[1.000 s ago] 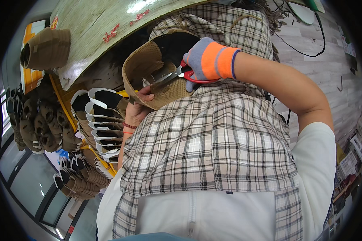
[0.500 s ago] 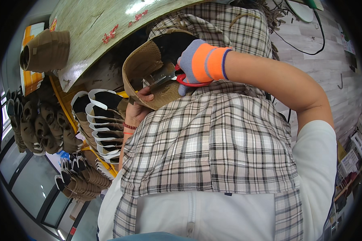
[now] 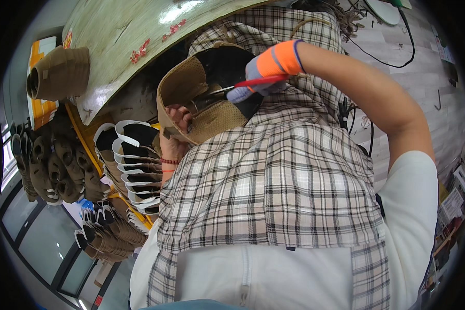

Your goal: The person trims the edges of brown shoe uppers using scissors. They pick up each shoe part, cut along the inner edge, and place the trimmed pieces into a yellow crate. The process is repeated for multiple shoe parts.

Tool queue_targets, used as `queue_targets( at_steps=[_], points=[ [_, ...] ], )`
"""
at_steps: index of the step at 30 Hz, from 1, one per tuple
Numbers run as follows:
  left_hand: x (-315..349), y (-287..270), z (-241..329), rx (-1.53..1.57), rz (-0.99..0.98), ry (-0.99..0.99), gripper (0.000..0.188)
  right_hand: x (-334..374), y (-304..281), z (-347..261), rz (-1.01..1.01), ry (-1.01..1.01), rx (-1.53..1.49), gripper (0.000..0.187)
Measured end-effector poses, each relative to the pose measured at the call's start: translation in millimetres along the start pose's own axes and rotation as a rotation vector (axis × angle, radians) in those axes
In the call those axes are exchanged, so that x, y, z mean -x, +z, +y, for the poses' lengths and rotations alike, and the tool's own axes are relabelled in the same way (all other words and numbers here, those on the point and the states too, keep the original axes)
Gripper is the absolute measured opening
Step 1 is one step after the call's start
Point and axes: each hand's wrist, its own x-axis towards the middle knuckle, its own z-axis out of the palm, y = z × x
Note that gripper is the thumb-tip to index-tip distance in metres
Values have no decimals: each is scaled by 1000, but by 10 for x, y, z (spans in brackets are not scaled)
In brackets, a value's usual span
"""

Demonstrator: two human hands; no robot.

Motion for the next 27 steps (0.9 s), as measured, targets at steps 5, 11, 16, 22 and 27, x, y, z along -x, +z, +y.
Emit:
queue_targets(
  at_steps=[5,11,16,22,27],
  points=[
    [-280,-472,-317,179,228,146,28,0,-231,-306,-214,33,-251,73],
    [-397,-508,-212,323,162,50,29,-140,-285,-334,-283,-35,-241,92],
    [-389,-564,-195,369,194,16,28,-195,-302,-409,-263,-53,-237,94],
    [-371,-417,-124,344,199,5,29,-199,-317,-480,-225,-42,-182,88],
    [-398,-464,-109,426,186,-38,30,-245,-290,-436,-162,-47,-161,78]
  ],
)
